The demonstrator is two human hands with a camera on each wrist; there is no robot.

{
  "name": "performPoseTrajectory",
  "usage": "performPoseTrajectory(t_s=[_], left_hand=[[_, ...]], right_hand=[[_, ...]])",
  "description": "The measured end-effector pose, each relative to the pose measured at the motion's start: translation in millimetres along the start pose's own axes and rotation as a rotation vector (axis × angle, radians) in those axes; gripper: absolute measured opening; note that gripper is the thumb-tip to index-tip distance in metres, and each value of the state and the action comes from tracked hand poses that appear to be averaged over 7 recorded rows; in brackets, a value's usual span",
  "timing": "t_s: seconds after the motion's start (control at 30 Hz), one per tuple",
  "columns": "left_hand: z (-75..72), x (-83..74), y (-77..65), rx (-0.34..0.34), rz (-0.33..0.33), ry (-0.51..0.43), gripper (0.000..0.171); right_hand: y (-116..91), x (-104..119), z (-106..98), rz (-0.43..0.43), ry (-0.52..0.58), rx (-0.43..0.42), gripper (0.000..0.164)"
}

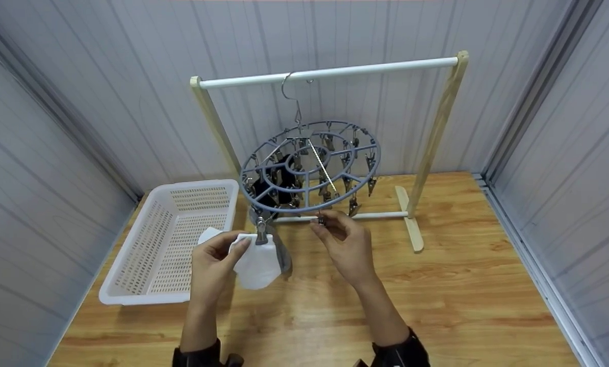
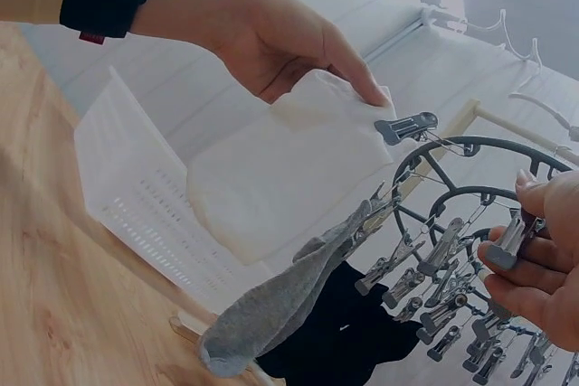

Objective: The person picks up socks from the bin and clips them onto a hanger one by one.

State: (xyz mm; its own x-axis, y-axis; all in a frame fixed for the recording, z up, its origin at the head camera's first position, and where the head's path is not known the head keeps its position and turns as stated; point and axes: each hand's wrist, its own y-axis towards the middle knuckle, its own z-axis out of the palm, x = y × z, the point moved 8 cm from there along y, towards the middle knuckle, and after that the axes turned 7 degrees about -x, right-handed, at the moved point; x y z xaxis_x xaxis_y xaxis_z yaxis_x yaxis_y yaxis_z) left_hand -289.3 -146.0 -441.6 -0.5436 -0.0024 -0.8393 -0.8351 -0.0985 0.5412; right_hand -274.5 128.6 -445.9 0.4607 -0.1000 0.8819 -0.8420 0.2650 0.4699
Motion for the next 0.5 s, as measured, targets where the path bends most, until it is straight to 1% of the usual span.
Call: performPoseTrajectory(t_s=[0.13, 0.3, 0.5], left_hand=[[1.4, 2.3, -0.4, 0.018, -0.026, 0.007, 0.012], [4.0, 9.5, -1.6, 0.054, -0.076, 0.034, 0.013], [6.6, 20.8, -2.0, 0.089, -0.112, 0.054, 0.013]], right_hand=[[0, 1, -1, -0.006, 0.004, -0.001, 0.027], [-1, 2, -1, -0.015, -0.005, -0.009, 0.028], [-1, 2, -1, 0.011, 0.011, -0.031, 0.027]])
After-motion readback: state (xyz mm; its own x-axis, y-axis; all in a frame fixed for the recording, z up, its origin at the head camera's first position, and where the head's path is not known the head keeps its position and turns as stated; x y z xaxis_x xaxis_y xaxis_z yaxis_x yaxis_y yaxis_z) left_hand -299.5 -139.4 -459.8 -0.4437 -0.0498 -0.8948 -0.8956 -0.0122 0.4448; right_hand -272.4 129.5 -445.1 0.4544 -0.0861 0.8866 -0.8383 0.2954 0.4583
